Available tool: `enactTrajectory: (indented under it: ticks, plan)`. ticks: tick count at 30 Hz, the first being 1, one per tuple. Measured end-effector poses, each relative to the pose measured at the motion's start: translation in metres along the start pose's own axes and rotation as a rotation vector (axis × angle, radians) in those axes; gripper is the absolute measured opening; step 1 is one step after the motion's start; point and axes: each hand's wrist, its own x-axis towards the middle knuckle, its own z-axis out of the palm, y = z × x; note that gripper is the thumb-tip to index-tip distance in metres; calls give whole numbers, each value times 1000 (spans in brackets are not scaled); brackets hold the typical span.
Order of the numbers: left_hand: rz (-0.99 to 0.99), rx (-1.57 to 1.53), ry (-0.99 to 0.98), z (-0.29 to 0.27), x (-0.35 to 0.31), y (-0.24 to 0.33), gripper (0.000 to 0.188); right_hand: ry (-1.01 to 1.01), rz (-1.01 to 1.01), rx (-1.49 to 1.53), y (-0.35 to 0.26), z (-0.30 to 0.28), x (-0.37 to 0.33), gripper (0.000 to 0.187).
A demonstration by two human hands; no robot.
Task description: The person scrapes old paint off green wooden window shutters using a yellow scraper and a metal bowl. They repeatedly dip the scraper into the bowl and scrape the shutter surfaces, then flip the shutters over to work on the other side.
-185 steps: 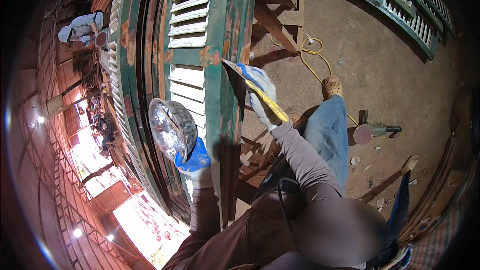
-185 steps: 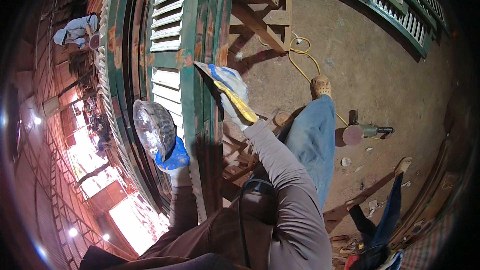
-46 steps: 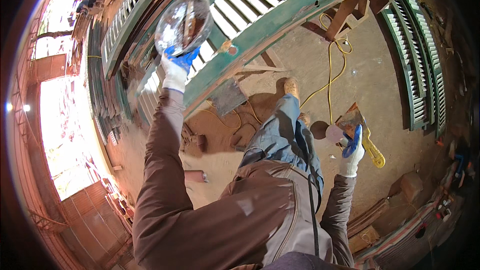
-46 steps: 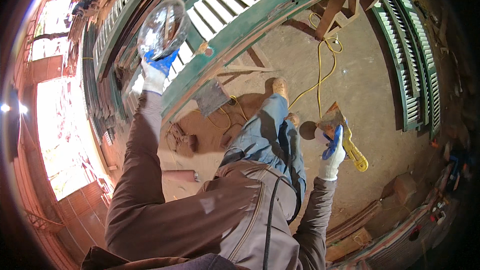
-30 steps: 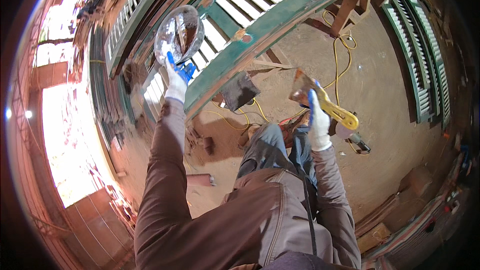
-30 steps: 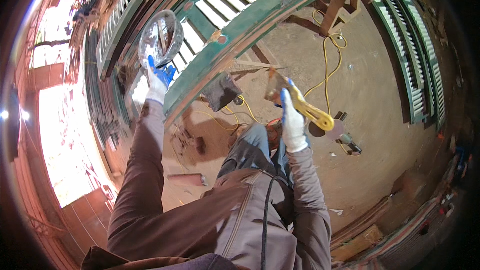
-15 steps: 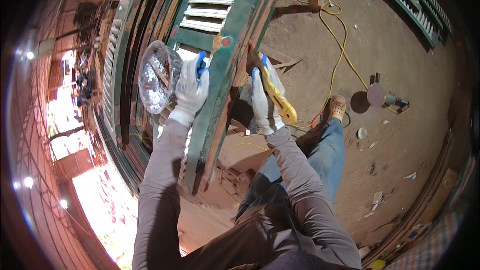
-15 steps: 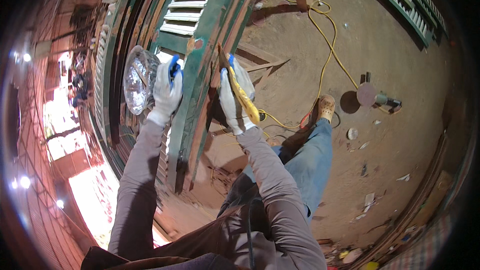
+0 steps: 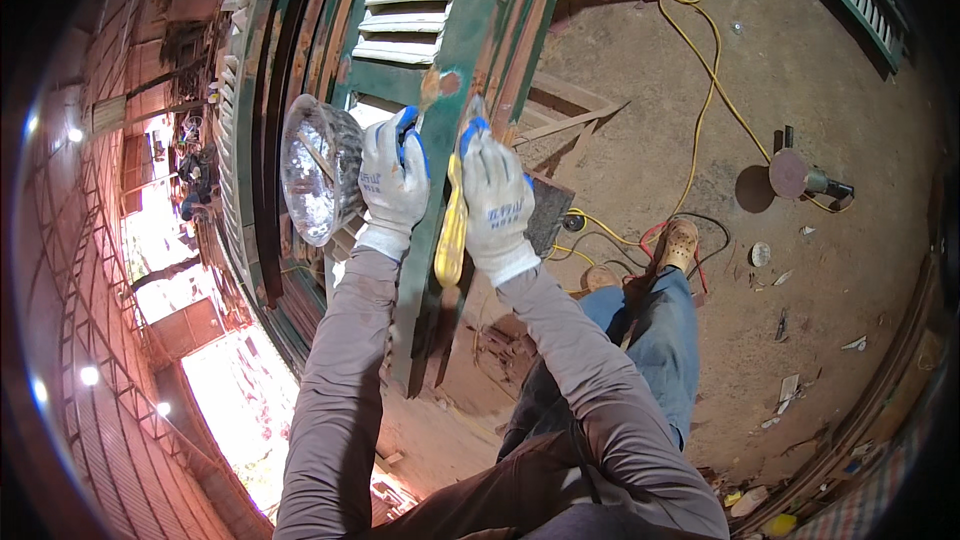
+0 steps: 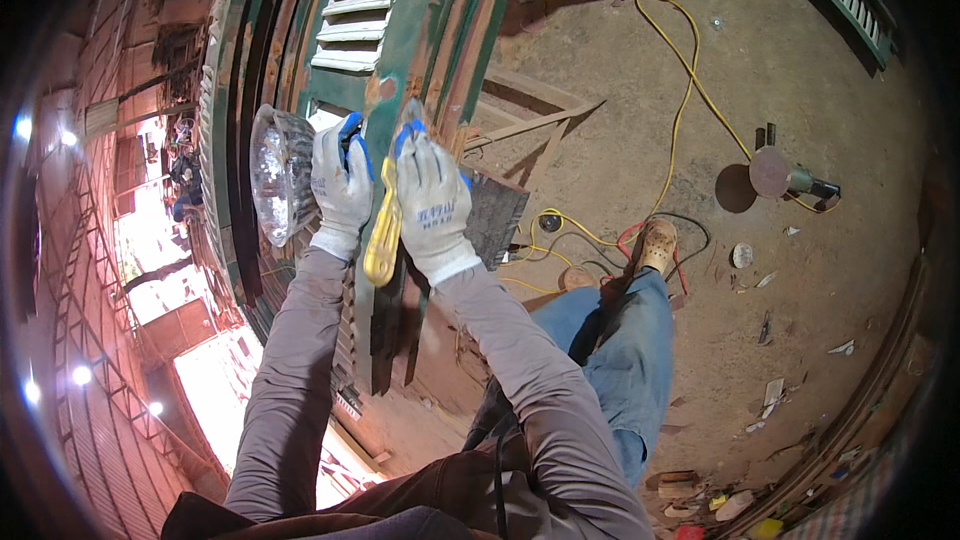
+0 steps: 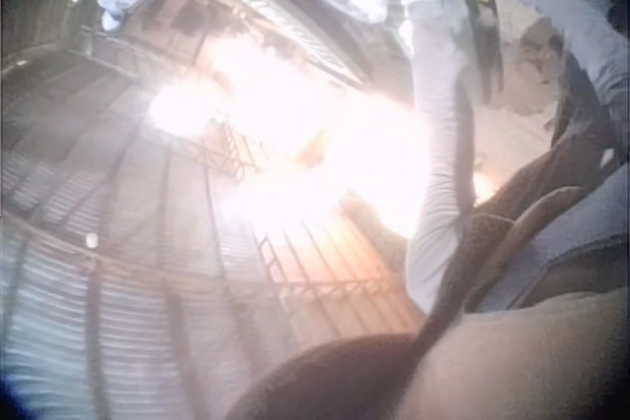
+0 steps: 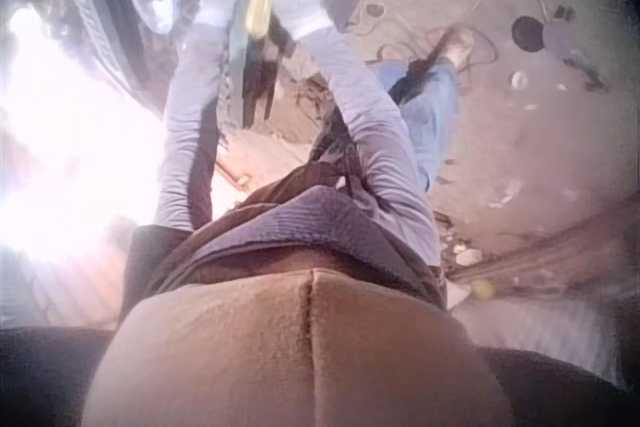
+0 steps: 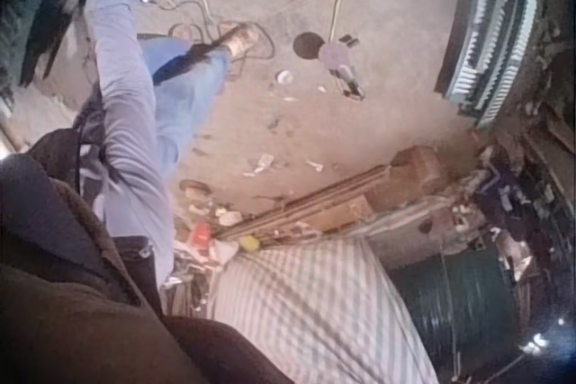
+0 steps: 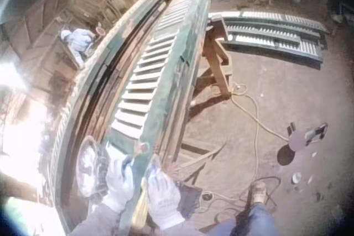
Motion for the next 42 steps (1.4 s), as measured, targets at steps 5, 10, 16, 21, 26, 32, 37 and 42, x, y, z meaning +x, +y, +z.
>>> enactTrajectory:
  ticks: [5,10,16,21,26,32,37,42]
  plan:
    - [-15,-5,-8,0,-4,-5,27,21,88,251,13,-24,-28,44]
    - [-15,-2,-4,0,-3,-2,27,178,130,536,43,-26,18,36]
    - [35,3,4,2,1,1,26,208,-87,415,49,0,22,35]
    - [58,-15,19,3,0,2,25,154,-94,456,48,-5,-13,33]
    - [61,-17,28,1,-4,-3,24,72,671,1364,33,-35,-10,34]
    - [81,-8,26,1,-3,-4,24,-201,450,1322,87,21,-29,35]
    - [108,-32,20,6,3,-1,24,-238,950,1958,68,41,-26,29]
    - [70,1,-3,0,-4,-4,25,-176,596,1446,71,2,-55,31]
